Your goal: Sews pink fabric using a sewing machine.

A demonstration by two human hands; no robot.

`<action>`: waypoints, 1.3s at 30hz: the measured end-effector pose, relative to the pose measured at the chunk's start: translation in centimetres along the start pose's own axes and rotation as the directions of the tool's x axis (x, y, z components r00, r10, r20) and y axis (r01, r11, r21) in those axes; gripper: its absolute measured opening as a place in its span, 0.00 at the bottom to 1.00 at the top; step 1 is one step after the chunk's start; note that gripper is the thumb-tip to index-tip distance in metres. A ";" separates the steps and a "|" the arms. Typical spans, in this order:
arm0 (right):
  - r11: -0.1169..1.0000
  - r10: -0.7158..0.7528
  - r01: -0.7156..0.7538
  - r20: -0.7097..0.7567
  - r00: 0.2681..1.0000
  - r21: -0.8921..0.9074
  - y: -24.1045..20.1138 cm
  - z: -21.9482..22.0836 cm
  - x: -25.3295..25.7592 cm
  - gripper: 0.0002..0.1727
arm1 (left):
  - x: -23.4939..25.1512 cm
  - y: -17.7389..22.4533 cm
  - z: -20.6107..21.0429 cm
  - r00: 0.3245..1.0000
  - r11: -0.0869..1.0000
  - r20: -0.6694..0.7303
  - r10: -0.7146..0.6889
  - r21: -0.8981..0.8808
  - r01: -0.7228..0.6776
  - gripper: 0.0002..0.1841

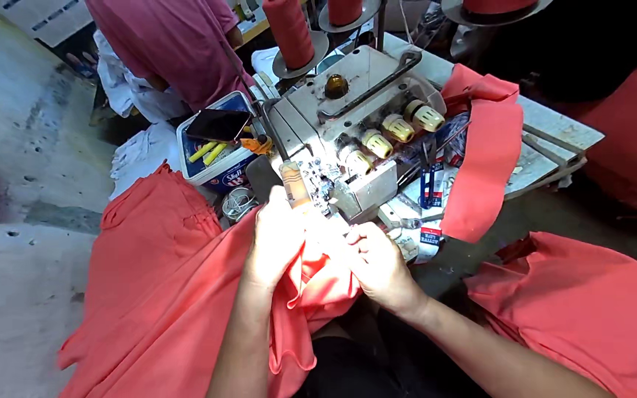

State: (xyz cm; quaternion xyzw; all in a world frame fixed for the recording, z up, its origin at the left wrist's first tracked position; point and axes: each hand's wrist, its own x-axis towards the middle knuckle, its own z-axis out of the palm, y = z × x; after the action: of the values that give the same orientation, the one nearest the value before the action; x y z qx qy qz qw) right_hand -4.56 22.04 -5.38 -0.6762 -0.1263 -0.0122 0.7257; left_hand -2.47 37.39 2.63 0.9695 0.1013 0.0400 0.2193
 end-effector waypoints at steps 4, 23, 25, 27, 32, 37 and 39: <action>0.993 -0.108 0.105 -0.070 0.992 -0.047 0.0 0.2 0.6 0.09 | 0.5 0.8 0.5 0.988 0.989 -0.054 -0.147 -0.044 0.145 0.25; 0.868 -0.288 0.284 0.055 0.956 -0.408 0.3 -0.5 3.2 0.13 | 2.5 -1.9 2.0 0.960 0.992 -0.276 -0.043 -0.125 0.009 0.19; 0.881 -0.281 0.287 0.074 0.957 -0.376 0.5 -0.8 3.2 0.14 | 0.9 -2.0 0.6 0.912 0.984 -0.390 0.127 -0.065 -0.164 0.20; 0.903 -0.260 0.271 0.080 0.962 -0.332 0.5 -0.9 3.3 0.14 | -1.0 -2.3 -0.1 0.836 0.927 -0.452 0.312 -0.049 -0.372 0.15; 0.927 -0.212 0.227 0.082 0.974 -0.299 0.1 -0.8 3.2 0.15 | -2.9 -3.0 -0.4 0.847 0.848 0.050 0.530 0.001 -0.530 0.24; 0.916 -0.222 0.240 0.092 0.971 -0.323 0.3 -1.4 3.3 0.16 | -3.3 -2.5 -3.9 0.737 0.751 0.162 0.656 -0.240 -0.615 0.17; 0.865 -0.362 0.343 0.018 0.932 -0.366 0.7 -1.8 3.1 0.16 | -3.9 -1.6 -6.6 0.710 0.727 0.217 0.670 -0.382 -0.570 0.18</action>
State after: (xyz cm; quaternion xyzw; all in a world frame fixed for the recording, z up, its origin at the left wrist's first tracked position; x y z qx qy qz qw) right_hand -1.13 20.85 -5.58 -0.7635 -0.2245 -0.1849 0.5766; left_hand -7.38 40.70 7.81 0.8949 -0.2803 -0.0416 0.3447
